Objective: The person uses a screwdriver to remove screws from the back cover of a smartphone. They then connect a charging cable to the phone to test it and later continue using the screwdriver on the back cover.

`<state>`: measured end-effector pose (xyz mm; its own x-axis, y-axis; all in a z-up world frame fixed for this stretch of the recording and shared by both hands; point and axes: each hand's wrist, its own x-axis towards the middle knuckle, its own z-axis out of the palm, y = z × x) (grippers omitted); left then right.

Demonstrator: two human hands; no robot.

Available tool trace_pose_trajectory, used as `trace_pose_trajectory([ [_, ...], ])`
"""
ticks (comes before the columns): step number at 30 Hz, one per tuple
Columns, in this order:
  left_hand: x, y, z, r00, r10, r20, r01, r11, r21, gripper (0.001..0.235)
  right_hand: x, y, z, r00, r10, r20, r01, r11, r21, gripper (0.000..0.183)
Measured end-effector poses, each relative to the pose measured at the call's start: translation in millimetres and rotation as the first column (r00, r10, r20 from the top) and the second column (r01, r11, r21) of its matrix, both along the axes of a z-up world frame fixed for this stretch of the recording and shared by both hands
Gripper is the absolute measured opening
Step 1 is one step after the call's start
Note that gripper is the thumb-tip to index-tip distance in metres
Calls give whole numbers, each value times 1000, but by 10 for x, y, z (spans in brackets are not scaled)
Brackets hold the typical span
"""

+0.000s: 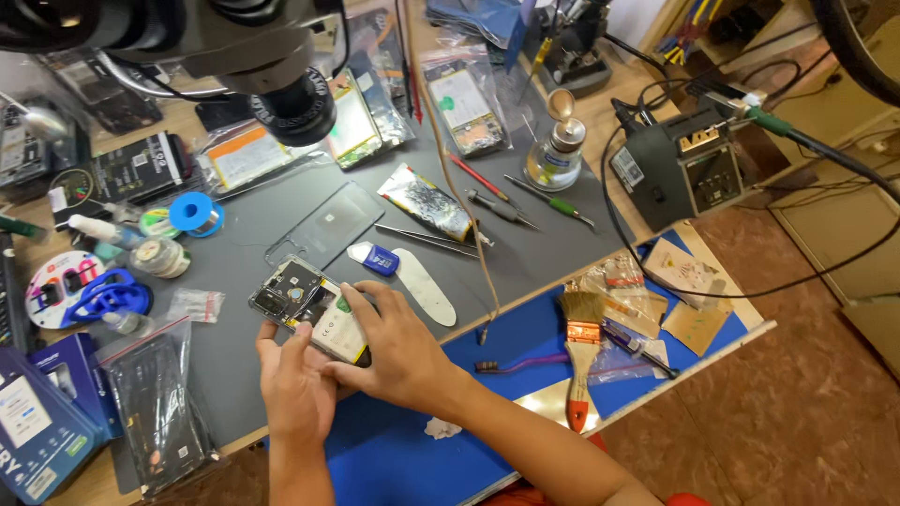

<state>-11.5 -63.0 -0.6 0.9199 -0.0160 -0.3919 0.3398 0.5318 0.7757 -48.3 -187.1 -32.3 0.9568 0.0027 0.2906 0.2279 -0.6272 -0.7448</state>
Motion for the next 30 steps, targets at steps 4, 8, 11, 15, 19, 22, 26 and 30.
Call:
trace_pose_trajectory([
  [4,-78,215,-178,991,-79,110,73,996,56,62,37,-54,-77,1000,-12,25,12,1000,0,88],
  [8,-147,645,-234,920,-206,333,-147,606,781,50,-33,-135,-62,995,21,94,-19,1000,-19,89],
  [11,-65,971,-418,852,-420,313,-312,74,947,55,-194,-103,-75,996,52,70,-47,997,-64,88],
  [15,193,1024,-517,865,-460,201,-189,72,979,61,-305,-37,-96,998,53,42,-47,991,-129,85],
  [19,560,1046,-603,887,-396,239,-195,147,970,59,-200,24,-155,985,59,163,-28,983,-184,82],
  [22,565,1056,-444,868,-377,324,-258,216,942,53,-69,88,-160,981,47,190,-1,972,-235,80],
  [26,122,1161,-13,745,-347,570,-535,202,821,29,62,191,-161,973,31,227,41,951,-305,74],
  [30,-314,1521,-163,895,-316,314,-378,-166,911,80,145,279,-222,964,-25,266,130,914,-383,70],
])
